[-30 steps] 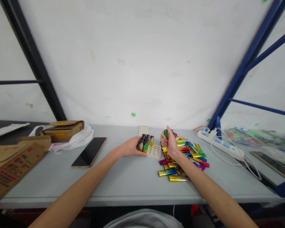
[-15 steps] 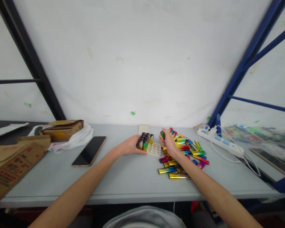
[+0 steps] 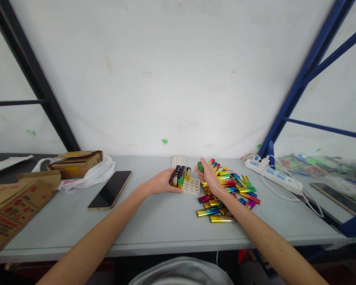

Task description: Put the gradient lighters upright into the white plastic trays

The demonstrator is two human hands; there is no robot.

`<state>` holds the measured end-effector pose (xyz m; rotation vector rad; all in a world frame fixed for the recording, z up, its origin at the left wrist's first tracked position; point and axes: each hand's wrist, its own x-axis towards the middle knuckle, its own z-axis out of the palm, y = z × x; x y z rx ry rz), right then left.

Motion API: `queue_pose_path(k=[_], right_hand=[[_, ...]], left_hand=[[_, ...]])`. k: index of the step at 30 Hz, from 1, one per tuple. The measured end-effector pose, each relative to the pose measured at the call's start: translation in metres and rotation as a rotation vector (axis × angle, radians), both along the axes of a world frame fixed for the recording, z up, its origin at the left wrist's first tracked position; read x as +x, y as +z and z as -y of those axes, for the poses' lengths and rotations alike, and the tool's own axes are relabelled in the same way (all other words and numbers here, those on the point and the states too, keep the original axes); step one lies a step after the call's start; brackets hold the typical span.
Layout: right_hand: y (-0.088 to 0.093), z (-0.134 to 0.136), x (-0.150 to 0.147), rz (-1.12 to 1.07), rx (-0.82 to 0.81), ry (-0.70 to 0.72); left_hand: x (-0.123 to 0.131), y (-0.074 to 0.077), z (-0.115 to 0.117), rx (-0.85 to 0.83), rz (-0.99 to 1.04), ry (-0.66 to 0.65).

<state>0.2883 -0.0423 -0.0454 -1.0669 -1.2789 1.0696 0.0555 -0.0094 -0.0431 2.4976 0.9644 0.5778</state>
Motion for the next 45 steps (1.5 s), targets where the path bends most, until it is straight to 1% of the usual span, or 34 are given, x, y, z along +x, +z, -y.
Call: queue_pose_path(k=[3,5,8,10,11,15,19,22,28,30,35,38,39,42,43,44,45], right_hand=[[0.003,0.000,0.005,0.134,0.122,-0.015],[0.006,0.002,0.008,0.313,0.235,-0.077],[0.012,0.007,0.011,0.615,0.460,-0.180],[0.014,0.009,0.012,0.750,0.560,-0.178],[0.014,0.010,0.012,0.795,0.572,-0.148],[0.012,0.012,0.011,0.864,0.508,-0.037],[0.008,0.010,0.009,0.914,0.495,-0.044],[0.009,0.008,0.010,0.960,0.486,-0.042],[0.014,0.002,0.016,1.062,0.598,0.149],[0.013,0.000,0.016,1.090,0.585,0.135],[0.005,-0.004,0.005,1.106,0.457,0.025],[0.005,-0.002,-0.001,1.187,0.410,-0.036],[0.006,-0.001,-0.001,1.212,0.401,-0.032],[0.014,0.000,0.009,1.176,0.405,0.060],[0.017,-0.002,0.016,1.145,0.410,0.054],[0.021,-0.005,0.025,1.127,0.407,0.010],[0.025,-0.011,0.036,1.132,0.395,-0.091]], left_hand=[[0.000,0.000,0.000,0.005,0.005,-0.014],[0.000,0.000,0.000,0.008,0.006,-0.014],[0.000,0.000,0.000,0.009,0.002,-0.001],[0.001,0.000,0.001,0.009,0.001,0.002],[0.001,0.000,0.001,0.007,0.003,0.002],[0.001,0.001,0.002,-0.006,0.019,0.004],[0.001,0.001,0.002,-0.003,0.031,-0.018],[0.001,0.001,0.001,-0.003,0.036,-0.021],[0.000,-0.001,0.000,0.001,0.030,-0.042],[0.000,-0.001,0.000,0.002,0.030,-0.035],[0.000,-0.002,-0.001,0.008,0.024,-0.020],[0.000,-0.001,0.000,0.010,0.019,-0.025],[0.000,-0.001,0.000,0.012,0.015,-0.023],[0.000,0.000,0.001,0.007,0.009,-0.016],[0.000,0.000,0.001,0.005,0.012,-0.017],[0.000,0.000,0.001,0.002,0.016,-0.018],[0.000,0.000,0.001,0.000,0.016,-0.018]])
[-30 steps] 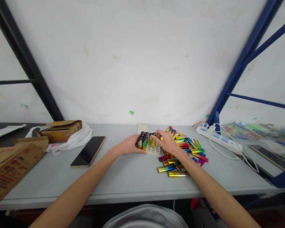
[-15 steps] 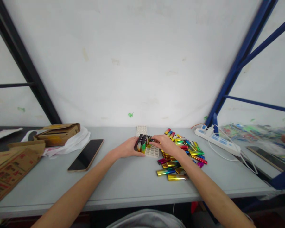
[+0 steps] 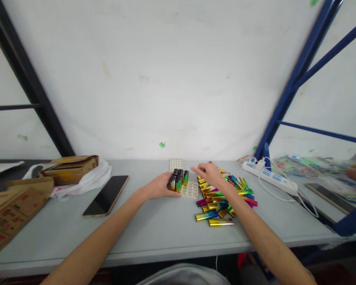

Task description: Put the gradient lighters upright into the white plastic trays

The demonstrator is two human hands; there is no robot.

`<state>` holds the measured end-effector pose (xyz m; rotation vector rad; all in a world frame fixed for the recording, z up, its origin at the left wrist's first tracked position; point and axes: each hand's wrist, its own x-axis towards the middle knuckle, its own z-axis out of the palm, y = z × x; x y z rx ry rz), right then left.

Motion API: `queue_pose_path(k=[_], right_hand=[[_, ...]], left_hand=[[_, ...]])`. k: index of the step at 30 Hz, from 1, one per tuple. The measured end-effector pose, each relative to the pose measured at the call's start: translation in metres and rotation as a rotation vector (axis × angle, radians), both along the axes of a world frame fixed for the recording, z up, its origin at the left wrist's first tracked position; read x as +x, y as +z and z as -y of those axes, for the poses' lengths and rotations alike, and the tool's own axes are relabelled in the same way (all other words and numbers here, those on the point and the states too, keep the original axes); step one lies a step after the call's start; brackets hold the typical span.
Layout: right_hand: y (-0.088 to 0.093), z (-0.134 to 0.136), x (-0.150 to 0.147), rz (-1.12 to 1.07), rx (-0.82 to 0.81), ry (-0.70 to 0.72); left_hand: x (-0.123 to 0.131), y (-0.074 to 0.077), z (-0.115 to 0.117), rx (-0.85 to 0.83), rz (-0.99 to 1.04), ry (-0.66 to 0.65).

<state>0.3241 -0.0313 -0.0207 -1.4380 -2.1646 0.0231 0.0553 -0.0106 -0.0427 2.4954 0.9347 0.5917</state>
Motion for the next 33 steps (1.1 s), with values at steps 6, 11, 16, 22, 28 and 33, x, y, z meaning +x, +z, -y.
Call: queue_pose_path(k=[6,11,16,22,28,33], right_hand=[[-0.002,-0.059,0.052,0.200,-0.166,-0.513],[-0.020,-0.093,0.056,0.191,-0.335,-0.592],[-0.021,-0.094,0.051,0.121,-0.305,-0.527],[-0.013,-0.069,0.052,-0.069,-0.220,-0.376],[-0.001,-0.038,0.041,-0.633,-0.269,-0.090],[0.000,-0.011,0.014,-0.947,-0.389,0.197]], left_hand=[[0.000,-0.001,-0.001,-0.005,-0.015,0.017],[-0.001,-0.004,-0.002,-0.001,0.006,0.009],[0.000,-0.003,-0.002,0.018,-0.003,0.000],[0.000,-0.003,-0.002,0.025,-0.002,-0.007],[-0.001,-0.003,-0.002,0.020,-0.004,-0.003],[0.000,-0.004,-0.003,0.027,0.007,-0.003]])
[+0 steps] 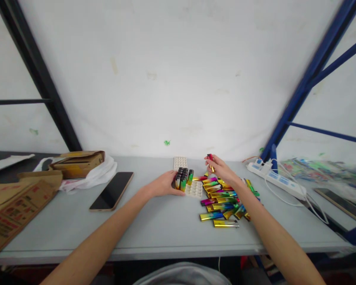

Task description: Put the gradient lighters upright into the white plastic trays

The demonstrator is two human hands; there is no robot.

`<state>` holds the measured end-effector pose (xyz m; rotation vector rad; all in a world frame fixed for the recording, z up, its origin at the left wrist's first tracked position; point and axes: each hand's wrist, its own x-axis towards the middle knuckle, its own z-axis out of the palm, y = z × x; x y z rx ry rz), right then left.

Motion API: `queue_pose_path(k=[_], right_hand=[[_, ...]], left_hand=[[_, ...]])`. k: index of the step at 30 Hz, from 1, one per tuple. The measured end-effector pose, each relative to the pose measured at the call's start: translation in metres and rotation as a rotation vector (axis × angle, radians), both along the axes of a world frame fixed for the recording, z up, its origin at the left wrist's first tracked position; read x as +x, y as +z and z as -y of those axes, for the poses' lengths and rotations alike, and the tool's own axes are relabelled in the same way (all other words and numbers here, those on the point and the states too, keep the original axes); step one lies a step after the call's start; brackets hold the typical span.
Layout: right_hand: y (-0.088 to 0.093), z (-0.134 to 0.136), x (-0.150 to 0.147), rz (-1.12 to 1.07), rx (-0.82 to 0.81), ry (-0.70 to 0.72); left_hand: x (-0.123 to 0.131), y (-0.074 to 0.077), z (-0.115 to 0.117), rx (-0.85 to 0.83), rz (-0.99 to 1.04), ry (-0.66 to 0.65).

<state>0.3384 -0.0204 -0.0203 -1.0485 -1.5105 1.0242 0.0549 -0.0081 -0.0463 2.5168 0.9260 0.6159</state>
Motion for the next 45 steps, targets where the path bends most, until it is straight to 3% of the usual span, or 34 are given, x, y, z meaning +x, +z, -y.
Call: queue_pose_path(k=[4,9,14,30,39,45], right_hand=[[-0.006,0.011,-0.019,0.059,-0.015,-0.084],[-0.008,0.017,-0.036,0.354,0.188,-0.272],[-0.013,0.024,-0.046,0.449,0.203,-0.352],[-0.023,0.023,-0.050,0.481,0.310,-0.318],[-0.018,0.028,-0.050,0.504,0.331,-0.323],[-0.006,0.036,-0.046,0.602,0.435,-0.198]], left_hand=[[0.001,0.002,0.001,-0.011,0.000,-0.027],[0.001,0.003,0.001,-0.010,-0.012,-0.013],[0.001,0.003,0.002,-0.033,0.010,-0.036],[0.002,0.004,0.003,-0.042,-0.002,-0.013],[0.001,0.004,0.002,-0.030,0.002,-0.031],[0.001,0.002,0.002,-0.036,0.021,-0.030]])
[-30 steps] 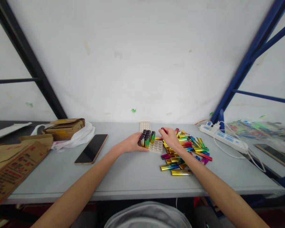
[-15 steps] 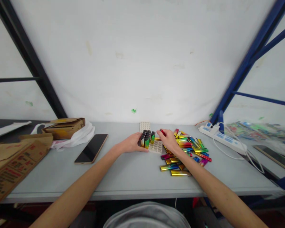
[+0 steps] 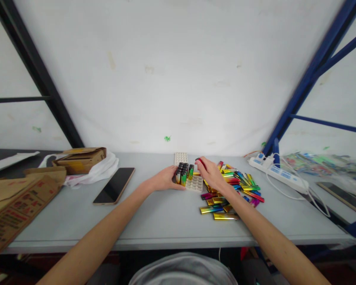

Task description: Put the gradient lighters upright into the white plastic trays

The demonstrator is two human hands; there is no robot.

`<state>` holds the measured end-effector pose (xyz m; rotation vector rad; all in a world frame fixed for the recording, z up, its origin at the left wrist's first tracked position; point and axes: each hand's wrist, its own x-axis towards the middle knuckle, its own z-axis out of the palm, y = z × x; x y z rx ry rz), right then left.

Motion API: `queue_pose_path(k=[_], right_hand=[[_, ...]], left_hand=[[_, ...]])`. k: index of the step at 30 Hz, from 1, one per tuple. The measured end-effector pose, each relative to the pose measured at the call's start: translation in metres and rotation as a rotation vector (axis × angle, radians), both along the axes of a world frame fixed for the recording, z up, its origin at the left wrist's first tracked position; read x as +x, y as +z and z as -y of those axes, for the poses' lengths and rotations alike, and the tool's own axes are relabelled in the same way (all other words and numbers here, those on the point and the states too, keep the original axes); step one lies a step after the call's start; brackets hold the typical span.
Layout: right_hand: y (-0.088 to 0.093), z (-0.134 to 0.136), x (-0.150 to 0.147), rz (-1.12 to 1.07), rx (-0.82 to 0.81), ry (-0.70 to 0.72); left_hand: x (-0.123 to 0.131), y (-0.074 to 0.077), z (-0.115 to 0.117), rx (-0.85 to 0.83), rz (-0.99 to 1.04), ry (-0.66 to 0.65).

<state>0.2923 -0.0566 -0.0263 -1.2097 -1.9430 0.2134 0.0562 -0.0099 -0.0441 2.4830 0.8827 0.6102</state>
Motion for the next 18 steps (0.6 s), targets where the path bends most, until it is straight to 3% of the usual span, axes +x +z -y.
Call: queue_pose_path(k=[6,10,18], right_hand=[[0.0070,0.0051,0.0005,0.144,0.130,0.037],[0.0067,0.0051,0.0024,0.155,0.042,-0.002],[0.0045,0.0054,0.0042,0.155,-0.050,0.169]], left_hand=[[0.0003,0.0029,0.0027,-0.014,-0.015,0.020],[0.0008,0.0039,0.0036,-0.013,-0.019,0.043],[0.0001,0.0032,0.0022,-0.012,-0.008,0.007]])
